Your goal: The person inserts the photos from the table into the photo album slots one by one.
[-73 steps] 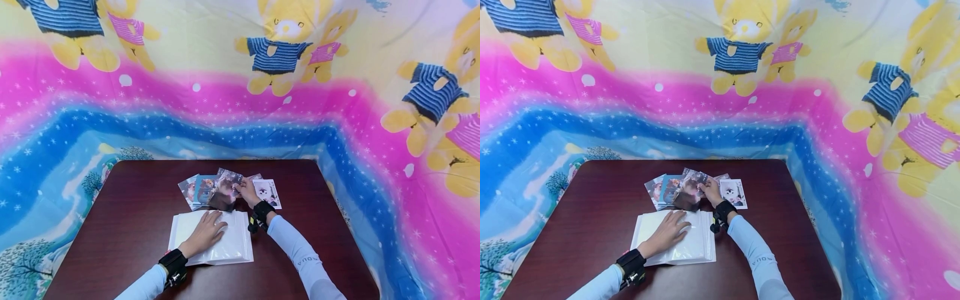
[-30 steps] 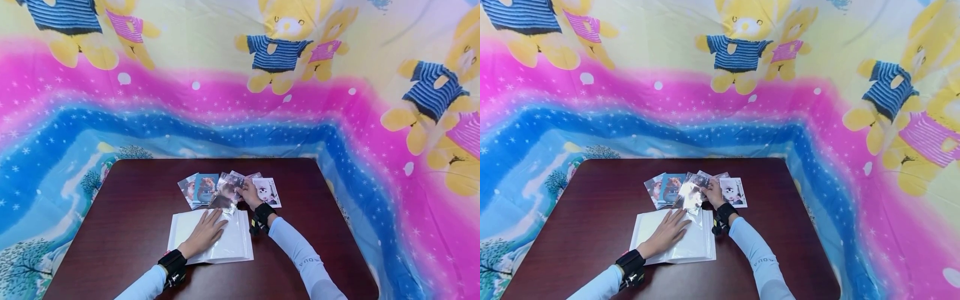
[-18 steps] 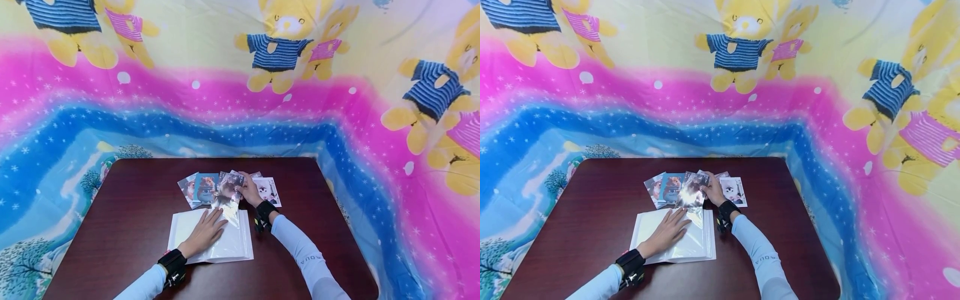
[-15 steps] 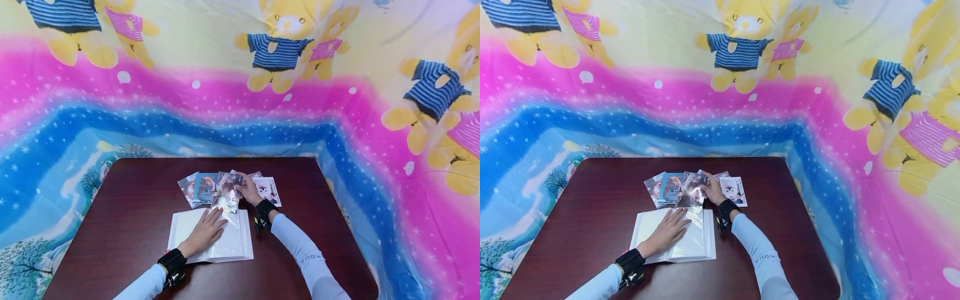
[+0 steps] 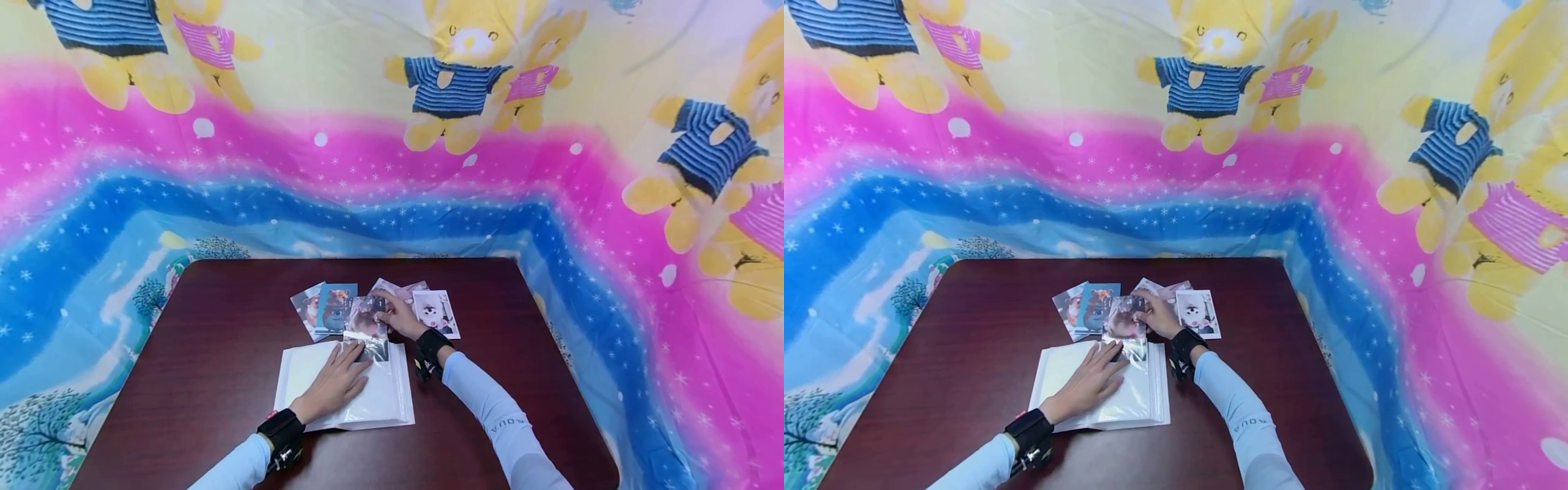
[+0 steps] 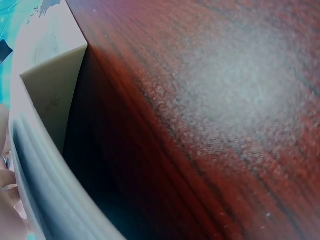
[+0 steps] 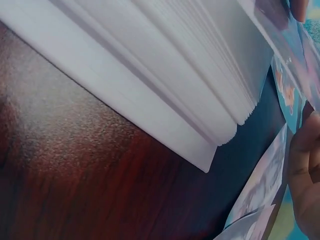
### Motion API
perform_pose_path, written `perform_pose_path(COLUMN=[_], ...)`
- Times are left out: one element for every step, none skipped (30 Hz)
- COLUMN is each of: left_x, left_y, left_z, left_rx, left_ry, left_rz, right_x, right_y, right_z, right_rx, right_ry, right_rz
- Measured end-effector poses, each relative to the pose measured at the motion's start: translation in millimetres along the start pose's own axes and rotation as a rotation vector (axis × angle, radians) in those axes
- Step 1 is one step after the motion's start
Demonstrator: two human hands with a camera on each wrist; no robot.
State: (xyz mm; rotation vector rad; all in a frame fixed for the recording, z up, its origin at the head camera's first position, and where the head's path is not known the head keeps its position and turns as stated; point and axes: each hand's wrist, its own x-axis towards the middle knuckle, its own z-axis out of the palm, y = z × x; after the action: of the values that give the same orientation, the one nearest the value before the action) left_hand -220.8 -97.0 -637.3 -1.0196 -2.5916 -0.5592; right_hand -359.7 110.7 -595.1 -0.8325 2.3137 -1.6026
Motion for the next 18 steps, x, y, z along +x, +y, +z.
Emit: perform_pose_path(left_x=[0.0, 0.1, 0.1, 0.2, 0.1, -0.1, -0.4, -0.8, -1.1, -1.4, -1.7, -1.9, -2.1, -2.2, -2.1, -2.1, -2.3, -2.5], left_y=[0.4, 0.8, 1.3, 1.8, 2.1, 2.5, 3.0, 3.4, 3.8, 4.0, 4.1, 4.3, 4.3, 4.3, 4.2, 4.1, 4.2, 4.2], left_z=[-0.1, -0.2, -0.4, -0.6, -0.6, -0.7, -0.9, -1.1, -1.4, -1.3, -1.1, -1.1, -0.9, -0.8, -0.6, -0.4, -0.5, -0.7], left_rx=[0.003, 0.007, 0.013, 0.019, 0.024, 0.025, 0.024, 0.019, 0.013, 0.007, 0.001, -0.002, -0.004, -0.004, -0.001, 0.004, 0.007, 0.012], left_ry=[-0.004, -0.010, -0.017, -0.026, -0.034, -0.040, -0.045, -0.046, -0.044, -0.040, -0.034, -0.026, -0.019, -0.013, -0.007, -0.002, 0.003, 0.008], left_rz=[0.000, 0.001, -0.001, -0.003, -0.006, -0.008, -0.010, -0.009, -0.007, -0.004, -0.003, -0.001, 0.000, 0.002, 0.004, 0.007, 0.011, 0.015], right_x=[0.2, 0.0, -0.2, -1.0, -2.0, -3.3, -4.8, -6.5, -8.2, -10.2, -11.9, -13.5, -15.1, -16.5, -17.5, -18.6, -19.5, -19.9], right_y=[3.0, 5.8, 8.3, 9.8, 10.8, 10.9, 10.4, 9.7, 8.0, 4.7, 1.1, -3.2, -7.2, -11.4, -15.6, -18.8, -20.4, -20.9], right_z=[0.7, 1.4, 1.7, 1.9, 2.0, 2.0, 1.9, 1.9, 1.9, 1.7, 1.3, 1.0, 0.7, 0.4, 0.2, 0.0, 0.2, 0.6], right_rx=[-0.009, -0.018, -0.020, -0.020, -0.017, -0.012, -0.014, -0.005, 0.001, 0.005, 0.012, 0.016, 0.022, 0.032, 0.036, 0.044, 0.043, 0.042], right_ry=[-0.006, -0.010, -0.015, -0.019, -0.024, -0.032, -0.041, -0.052, -0.061, -0.073, -0.085, -0.094, -0.103, -0.111, -0.116, -0.121, -0.122, -0.124], right_rz=[0.007, 0.018, 0.023, 0.033, 0.041, 0.051, 0.060, 0.065, 0.066, 0.072, 0.073, 0.071, 0.068, 0.065, 0.066, 0.068, 0.067, 0.067])
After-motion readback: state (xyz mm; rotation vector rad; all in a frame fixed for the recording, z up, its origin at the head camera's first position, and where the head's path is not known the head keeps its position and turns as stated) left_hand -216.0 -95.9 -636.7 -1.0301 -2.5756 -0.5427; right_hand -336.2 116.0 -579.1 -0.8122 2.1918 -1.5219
